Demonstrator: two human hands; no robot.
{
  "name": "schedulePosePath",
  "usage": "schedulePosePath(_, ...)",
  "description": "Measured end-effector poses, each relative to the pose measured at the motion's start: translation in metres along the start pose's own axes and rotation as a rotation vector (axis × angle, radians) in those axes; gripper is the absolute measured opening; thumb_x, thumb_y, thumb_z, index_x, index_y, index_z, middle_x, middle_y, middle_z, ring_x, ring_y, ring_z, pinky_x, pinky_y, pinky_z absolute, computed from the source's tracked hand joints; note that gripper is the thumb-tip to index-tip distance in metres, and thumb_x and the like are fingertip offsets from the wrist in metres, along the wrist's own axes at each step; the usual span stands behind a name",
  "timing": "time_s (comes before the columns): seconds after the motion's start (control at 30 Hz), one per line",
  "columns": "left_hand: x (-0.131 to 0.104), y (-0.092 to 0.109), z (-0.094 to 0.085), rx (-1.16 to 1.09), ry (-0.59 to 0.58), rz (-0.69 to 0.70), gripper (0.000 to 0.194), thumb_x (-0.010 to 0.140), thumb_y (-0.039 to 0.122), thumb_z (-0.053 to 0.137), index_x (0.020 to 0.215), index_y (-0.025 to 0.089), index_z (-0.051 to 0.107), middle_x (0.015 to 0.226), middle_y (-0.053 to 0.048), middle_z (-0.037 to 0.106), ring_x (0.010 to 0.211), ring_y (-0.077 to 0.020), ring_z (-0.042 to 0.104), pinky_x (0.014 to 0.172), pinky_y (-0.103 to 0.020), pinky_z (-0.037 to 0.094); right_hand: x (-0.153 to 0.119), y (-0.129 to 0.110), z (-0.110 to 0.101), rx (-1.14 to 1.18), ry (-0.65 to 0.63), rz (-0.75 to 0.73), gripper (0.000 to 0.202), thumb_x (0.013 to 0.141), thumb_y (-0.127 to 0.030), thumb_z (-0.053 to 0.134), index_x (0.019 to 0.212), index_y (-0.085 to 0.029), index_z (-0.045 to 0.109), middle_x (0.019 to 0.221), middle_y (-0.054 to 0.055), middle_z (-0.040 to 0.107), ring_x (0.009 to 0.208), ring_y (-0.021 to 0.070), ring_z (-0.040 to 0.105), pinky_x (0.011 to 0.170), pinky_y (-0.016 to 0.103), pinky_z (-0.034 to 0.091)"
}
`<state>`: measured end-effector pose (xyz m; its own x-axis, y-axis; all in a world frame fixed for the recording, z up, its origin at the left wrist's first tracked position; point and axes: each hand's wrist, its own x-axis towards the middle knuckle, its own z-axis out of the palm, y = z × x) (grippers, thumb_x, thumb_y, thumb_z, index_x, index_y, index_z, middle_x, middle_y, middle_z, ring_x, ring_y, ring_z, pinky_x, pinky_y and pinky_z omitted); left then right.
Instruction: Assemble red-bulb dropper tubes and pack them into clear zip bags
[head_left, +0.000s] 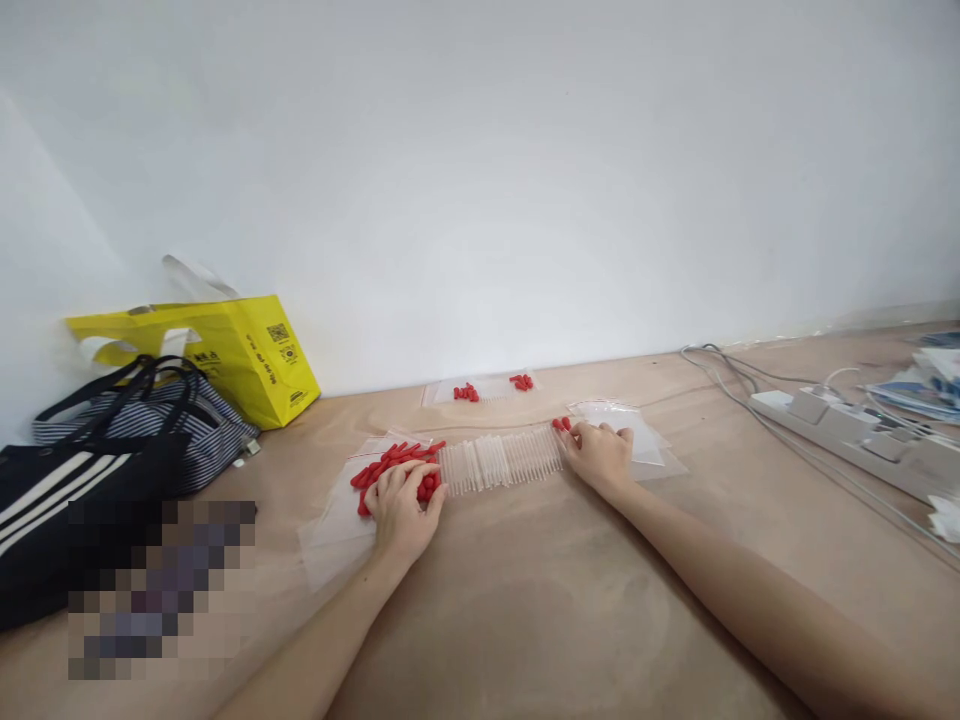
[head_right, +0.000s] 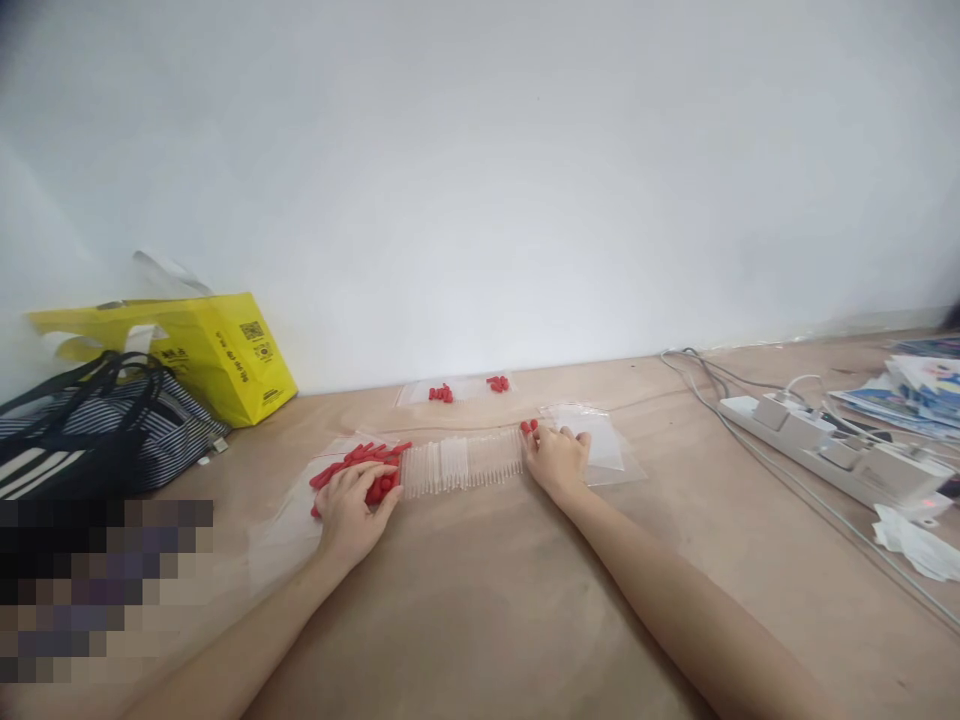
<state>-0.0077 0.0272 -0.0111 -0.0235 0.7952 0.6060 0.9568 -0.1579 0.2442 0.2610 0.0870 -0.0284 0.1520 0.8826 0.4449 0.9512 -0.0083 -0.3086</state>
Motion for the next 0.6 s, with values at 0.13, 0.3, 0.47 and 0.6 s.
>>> schedulePosePath(0.13, -0.0015, 0.0011, -0.0002, 0.033, -0.035, -0.015, 0.015, 0.070, 0.028, 0.057, 0.084, 0.024, 0.061, 0.099, -0.005, 0.059, 0.097, -0.0274, 0.046, 0.081, -0.042, 0.028, -0.0004, -0.0002, 0.0027, -0.047, -0.041, -0.006, 0.029, 0.081, -0.030, 0.038, 0.069, -0.019, 0.062, 0.076, 0.007, 0.065, 0.078, 0.0228, 0.051, 0.070, 0.037, 0.019)
schedulePosePath(0.3, -0.0029, 0.0017, -0.0004, 0.054, -0.060, -0.018, 0.013, 0.070, 0.027, 0.057, 0.083, 0.024, 0.062, 0.100, -0.005, 0.058, 0.098, -0.0272, 0.045, 0.082, -0.043, 0.026, 0.0001, 0.0018, 0.0011, -0.043, -0.062, 0.012, 0.026, 0.080, -0.027, 0.039, 0.075, -0.019, 0.063, 0.083, 0.007, 0.064, 0.081, 0.0229, 0.051, 0.071, 0.038, 0.020)
schedulePosePath(0.47, -0.0016, 0.0040, -0.0026, 0.059, -0.083, -0.096, 0.017, 0.071, 0.028, 0.056, 0.087, 0.024, 0.060, 0.099, -0.005, 0.058, 0.097, -0.0265, 0.045, 0.081, -0.042, 0.027, 0.0005, -0.0016, -0.0027, -0.058, -0.153, 0.035, 0.025, 0.077, -0.032, 0.043, 0.073, -0.019, 0.063, 0.088, 0.010, 0.063, 0.085, 0.0254, 0.051, 0.073, 0.040, 0.022)
schedulePosePath(0.6, 0.0017, 0.0020, -0.0051, 0.129, -0.060, -0.120, 0.020, 0.072, 0.029, 0.055, 0.091, 0.024, 0.059, 0.100, -0.006, 0.056, 0.098, -0.0264, 0.043, 0.081, -0.042, 0.027, 0.0020, -0.0052, -0.0045, -0.140, -0.244, 0.055, 0.027, 0.078, -0.031, 0.040, 0.080, -0.017, 0.063, 0.089, 0.012, 0.062, 0.088, 0.0273, 0.051, 0.074, 0.041, 0.023)
